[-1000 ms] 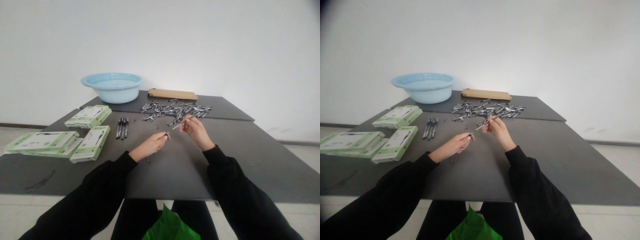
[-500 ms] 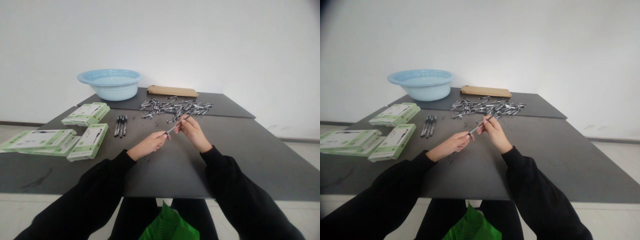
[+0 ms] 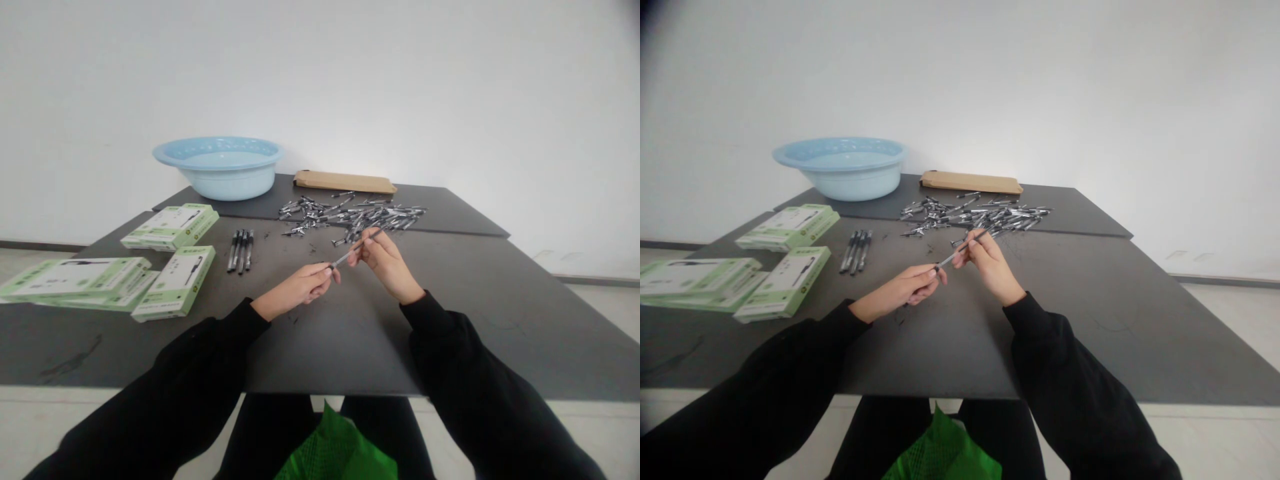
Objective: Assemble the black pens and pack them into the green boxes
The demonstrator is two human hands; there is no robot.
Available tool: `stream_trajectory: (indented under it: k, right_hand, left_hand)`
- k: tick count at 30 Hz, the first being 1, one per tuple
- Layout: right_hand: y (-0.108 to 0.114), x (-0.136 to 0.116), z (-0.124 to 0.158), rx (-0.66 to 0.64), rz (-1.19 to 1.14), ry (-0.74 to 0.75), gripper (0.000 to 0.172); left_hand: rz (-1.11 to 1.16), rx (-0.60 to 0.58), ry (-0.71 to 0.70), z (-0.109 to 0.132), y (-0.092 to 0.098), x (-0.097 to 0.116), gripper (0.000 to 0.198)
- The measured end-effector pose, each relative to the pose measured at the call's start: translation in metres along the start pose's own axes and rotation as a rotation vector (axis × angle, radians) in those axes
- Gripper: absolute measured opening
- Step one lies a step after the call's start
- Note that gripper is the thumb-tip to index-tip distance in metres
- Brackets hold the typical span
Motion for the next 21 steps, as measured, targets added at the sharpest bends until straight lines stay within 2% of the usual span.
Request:
stream_trajectory:
  k: [7, 14, 17, 21]
  right_hand:
    - [-0.004, 0.000, 0.001, -0.023, 0.003, -0.013, 0.024]
    - [-0.011, -0.017, 0.003, -0.066, 0.139, 0.000, 0.023]
    - [-0.026, -0.015, 0.005, -0.135, 0.191, -0.029, 0.024]
    - [-0.047, 0.001, 0.007, -0.286, 0.202, -0.051, 0.016]
  left_hand:
    - [0.071, -0.044, 0.011, 0.000, -0.003, -0.003, 0.032]
    - [0.205, -0.100, 0.091, 0.004, -0.012, -0.006, 0.034]
    - [0.284, -0.144, 0.099, 0.005, -0.020, -0.005, 0.035]
    - [0.337, -0.087, 0.080, 0.004, -0.014, -0.004, 0.031]
Point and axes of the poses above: each hand's wrist, its own z-axis away from the middle knuckle, its own y-axis out of the back of the hand, x = y × z, the point moved 10 cm from there along -z, towards the middle knuckle, and after that the axes turned 7 degrees about -x, right-handed, at the moved point
